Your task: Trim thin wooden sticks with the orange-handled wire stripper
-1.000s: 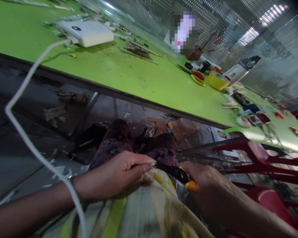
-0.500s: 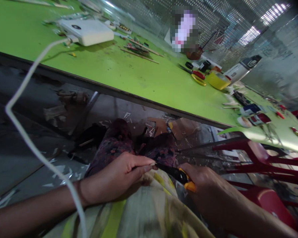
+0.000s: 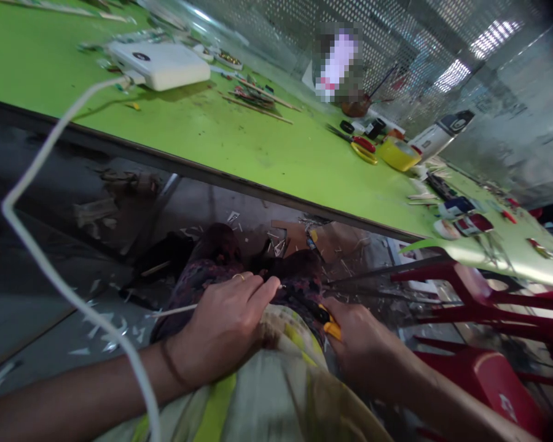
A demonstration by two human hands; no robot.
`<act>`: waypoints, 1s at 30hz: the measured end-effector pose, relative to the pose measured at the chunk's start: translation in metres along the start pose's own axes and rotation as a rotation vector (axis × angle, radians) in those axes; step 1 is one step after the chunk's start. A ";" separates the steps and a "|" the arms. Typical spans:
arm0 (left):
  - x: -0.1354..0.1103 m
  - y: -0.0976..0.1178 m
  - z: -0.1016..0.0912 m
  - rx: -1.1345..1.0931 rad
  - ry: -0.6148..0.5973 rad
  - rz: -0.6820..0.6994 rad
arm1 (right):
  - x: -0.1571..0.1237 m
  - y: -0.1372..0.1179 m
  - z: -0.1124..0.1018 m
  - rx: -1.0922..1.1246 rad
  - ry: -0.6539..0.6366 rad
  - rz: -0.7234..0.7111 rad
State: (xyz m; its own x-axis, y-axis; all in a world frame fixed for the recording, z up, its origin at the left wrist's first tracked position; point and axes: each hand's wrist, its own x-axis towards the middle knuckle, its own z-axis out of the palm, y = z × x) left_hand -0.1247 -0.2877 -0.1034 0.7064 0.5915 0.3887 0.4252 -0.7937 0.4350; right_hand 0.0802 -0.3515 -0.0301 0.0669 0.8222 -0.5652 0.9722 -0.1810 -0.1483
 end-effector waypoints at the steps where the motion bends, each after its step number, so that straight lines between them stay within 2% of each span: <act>1: 0.001 -0.001 0.000 -0.009 -0.015 -0.014 | 0.001 -0.001 0.000 0.047 -0.007 0.002; 4: 0.004 -0.004 -0.006 -0.172 -0.107 -0.101 | 0.001 -0.005 -0.004 0.140 -0.002 0.022; 10: 0.013 -0.013 -0.023 -0.693 -0.348 -0.252 | -0.008 -0.008 -0.016 0.099 0.051 0.003; 14: 0.014 -0.012 -0.024 -0.952 -0.421 -0.383 | -0.013 -0.006 -0.020 0.126 0.038 -0.025; 20: 0.014 -0.005 -0.024 -1.094 -0.459 -0.575 | -0.010 0.001 -0.019 0.224 -0.086 0.009; 26: 0.015 -0.004 -0.025 -1.190 -0.505 -0.590 | -0.004 0.006 -0.008 0.238 -0.075 -0.050; 30: 0.015 -0.003 -0.026 -1.182 -0.490 -0.566 | -0.004 0.002 -0.010 0.232 -0.068 -0.045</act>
State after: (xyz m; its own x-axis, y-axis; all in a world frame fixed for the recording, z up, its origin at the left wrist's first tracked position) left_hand -0.1298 -0.2723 -0.0780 0.8293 0.4833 -0.2805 0.1664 0.2658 0.9496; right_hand 0.0844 -0.3502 -0.0204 0.0023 0.7957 -0.6057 0.8957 -0.2710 -0.3526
